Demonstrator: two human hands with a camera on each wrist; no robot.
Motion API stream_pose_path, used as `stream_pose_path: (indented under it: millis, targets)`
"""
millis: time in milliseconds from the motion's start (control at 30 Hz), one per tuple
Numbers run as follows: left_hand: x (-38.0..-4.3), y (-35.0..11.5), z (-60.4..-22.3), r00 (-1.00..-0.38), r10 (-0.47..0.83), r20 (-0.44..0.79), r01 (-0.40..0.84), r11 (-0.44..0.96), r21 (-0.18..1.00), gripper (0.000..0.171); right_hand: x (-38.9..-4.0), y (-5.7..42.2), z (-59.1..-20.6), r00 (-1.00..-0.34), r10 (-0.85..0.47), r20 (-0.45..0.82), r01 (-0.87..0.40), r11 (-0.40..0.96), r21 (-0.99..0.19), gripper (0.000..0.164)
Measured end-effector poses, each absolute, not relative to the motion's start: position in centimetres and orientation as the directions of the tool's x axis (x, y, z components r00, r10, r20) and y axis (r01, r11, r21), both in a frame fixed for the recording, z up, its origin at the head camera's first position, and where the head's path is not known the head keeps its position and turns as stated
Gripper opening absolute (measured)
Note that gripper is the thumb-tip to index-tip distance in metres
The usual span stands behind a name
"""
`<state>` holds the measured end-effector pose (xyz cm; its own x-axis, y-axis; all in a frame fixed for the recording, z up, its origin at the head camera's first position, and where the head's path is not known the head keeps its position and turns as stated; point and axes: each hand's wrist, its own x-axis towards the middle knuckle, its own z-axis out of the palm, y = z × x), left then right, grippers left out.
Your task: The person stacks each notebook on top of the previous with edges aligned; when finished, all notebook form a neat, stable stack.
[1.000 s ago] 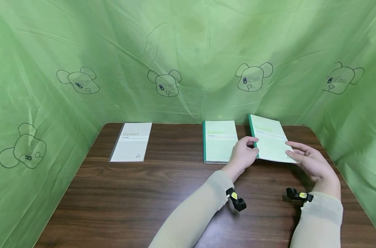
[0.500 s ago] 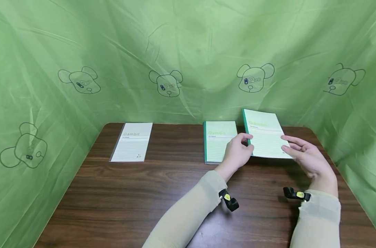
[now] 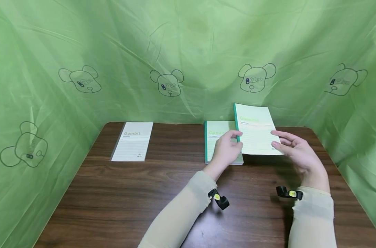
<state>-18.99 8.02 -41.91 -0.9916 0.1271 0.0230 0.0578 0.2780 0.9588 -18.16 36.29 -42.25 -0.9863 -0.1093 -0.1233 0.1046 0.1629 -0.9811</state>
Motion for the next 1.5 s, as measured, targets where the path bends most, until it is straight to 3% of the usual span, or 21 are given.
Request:
stream_pose_path:
  millis: [333, 567, 967, 1500]
  targets:
    - [-19.8, 4.4, -42.6, -0.995, 0.077, 0.058, 0.077, 0.272, 0.959, 0.032, -19.2, 32.6, -42.2, -0.984, -0.134, -0.122, 0.102, 0.146, -0.984, 0.055]
    - [-20.4, 2.6, -43.8, -0.997, 0.027, 0.066, 0.07, 0.247, 0.967, 0.032, -19.4, 30.4, -42.2, -0.981, -0.166, -0.102, 0.061, 0.233, -0.971, 0.06]
    - [-21.1, 1.1, -44.2, -0.997, 0.044, 0.067, 0.076, 0.247, 0.966, 0.033, -19.7, 28.3, -42.9, -0.986, -0.159, -0.054, 0.015, 0.238, -0.971, 0.058]
    - [-21.9, 0.7, -45.9, -0.997, 0.055, 0.063, 0.077, 0.324, 0.943, 0.032, -20.2, 27.5, -43.7, -0.994, -0.088, -0.07, 0.019, 0.483, -0.876, 0.057]
